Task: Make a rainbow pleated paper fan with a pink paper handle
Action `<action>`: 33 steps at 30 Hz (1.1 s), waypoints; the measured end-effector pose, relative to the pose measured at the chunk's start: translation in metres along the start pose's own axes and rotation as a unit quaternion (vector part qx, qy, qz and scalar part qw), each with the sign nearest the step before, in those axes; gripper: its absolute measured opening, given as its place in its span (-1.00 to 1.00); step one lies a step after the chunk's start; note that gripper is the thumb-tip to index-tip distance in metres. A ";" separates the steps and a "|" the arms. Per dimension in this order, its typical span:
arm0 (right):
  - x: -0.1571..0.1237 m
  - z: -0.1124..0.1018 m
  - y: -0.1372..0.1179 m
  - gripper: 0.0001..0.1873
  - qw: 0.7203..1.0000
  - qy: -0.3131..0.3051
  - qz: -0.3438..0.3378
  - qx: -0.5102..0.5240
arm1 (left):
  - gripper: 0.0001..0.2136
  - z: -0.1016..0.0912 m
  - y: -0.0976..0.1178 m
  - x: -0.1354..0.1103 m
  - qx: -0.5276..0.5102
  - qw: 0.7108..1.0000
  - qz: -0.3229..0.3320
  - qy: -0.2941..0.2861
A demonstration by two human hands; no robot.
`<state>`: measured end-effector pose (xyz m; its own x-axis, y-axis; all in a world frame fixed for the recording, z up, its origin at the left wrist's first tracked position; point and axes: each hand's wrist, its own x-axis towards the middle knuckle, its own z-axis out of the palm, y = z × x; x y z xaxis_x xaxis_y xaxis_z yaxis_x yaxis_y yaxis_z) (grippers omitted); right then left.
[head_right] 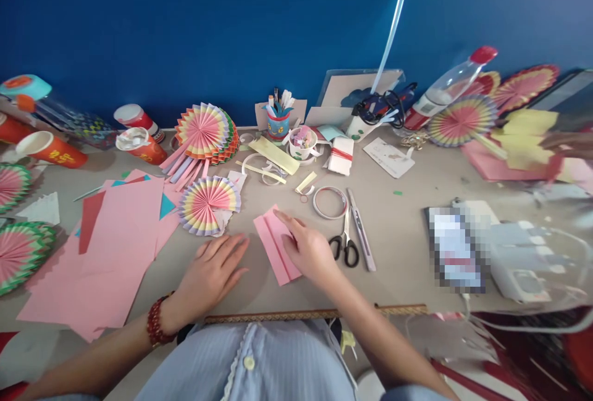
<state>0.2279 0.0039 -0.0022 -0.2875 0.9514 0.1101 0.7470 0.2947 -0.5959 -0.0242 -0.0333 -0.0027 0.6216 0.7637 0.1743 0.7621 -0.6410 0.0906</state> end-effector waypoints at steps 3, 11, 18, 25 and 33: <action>-0.009 0.004 -0.004 -0.66 0.989 0.061 0.041 0.131 | -0.46 -0.004 0.012 0.015 -0.080 0.996 0.037 -0.013; -0.039 0.025 -0.017 -0.41 0.961 0.011 0.079 0.264 | -0.28 -0.013 0.012 0.030 -0.092 0.993 0.027 0.076; -0.041 0.027 -0.025 -0.61 0.984 0.009 0.060 0.170 | -0.81 -0.009 0.010 0.028 -0.082 0.995 0.053 -0.030; -0.039 0.001 -0.018 -0.81 0.976 0.015 -0.067 -0.205 | -0.77 -0.002 -0.011 0.013 -0.105 0.989 0.101 -0.027; -0.031 -0.008 0.001 -0.78 0.968 -0.036 -0.209 -0.137 | -0.77 -0.001 -0.021 -0.002 -0.143 0.987 0.066 -0.044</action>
<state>0.2427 -0.0248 0.0000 -0.6326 0.7380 0.2349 0.6843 0.6746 -0.2767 -0.0423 -0.0216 -0.0038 0.7343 0.6684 0.1189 0.5994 -0.7205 0.3488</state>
